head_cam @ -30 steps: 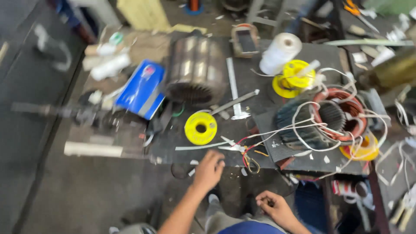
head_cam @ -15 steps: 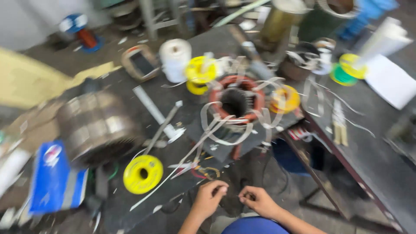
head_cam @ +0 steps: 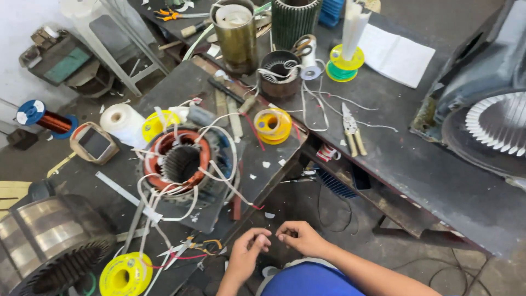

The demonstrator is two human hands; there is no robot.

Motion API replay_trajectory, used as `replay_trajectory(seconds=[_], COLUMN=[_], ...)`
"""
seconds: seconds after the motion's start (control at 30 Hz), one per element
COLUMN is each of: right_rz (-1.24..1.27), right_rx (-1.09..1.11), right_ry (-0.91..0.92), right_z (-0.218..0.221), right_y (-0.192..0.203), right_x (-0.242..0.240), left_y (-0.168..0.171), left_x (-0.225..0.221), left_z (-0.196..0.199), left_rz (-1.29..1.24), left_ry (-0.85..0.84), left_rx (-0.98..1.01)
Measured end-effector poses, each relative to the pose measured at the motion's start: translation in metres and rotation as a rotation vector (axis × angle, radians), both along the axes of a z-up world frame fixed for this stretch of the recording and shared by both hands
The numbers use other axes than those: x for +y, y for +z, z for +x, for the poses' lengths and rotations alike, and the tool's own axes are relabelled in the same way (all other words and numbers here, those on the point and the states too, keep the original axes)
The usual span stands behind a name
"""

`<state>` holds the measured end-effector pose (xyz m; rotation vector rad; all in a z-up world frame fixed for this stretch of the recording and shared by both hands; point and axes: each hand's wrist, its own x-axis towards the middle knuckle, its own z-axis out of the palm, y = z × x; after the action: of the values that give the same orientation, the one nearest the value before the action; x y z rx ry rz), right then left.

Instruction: Repairing an electric motor by stripping and connecting wires, followed by measuring a board with a ruler.

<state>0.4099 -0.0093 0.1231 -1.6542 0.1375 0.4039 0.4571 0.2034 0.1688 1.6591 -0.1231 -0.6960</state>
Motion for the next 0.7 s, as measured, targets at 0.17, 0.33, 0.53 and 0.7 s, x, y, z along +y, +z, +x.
replay_trajectory(seconds=[0.17,0.33,0.53,0.7], right_rz=[0.100,0.141,0.216,0.038], right_rx=[0.109,0.058,-0.013,0.054], right_ry=[-0.133,-0.280,-0.544,-0.722], right_z=[-0.007,-0.012,0.004,0.000], right_y=[0.016,0.008,0.006,-0.002], right_x=[-0.080,-0.163,-0.226,-0.241], left_y=[-0.019,-0.016,-0.035,-0.089], left_x=[-0.080,-0.153,-0.223,-0.270], left_z=[0.006,0.020,0.045,0.080], left_rz=[-0.030,0.023,0.048,-0.028], left_ry=[0.187,0.150,-0.006,-0.259], left_rx=[0.064,0.058,0.006,-0.085])
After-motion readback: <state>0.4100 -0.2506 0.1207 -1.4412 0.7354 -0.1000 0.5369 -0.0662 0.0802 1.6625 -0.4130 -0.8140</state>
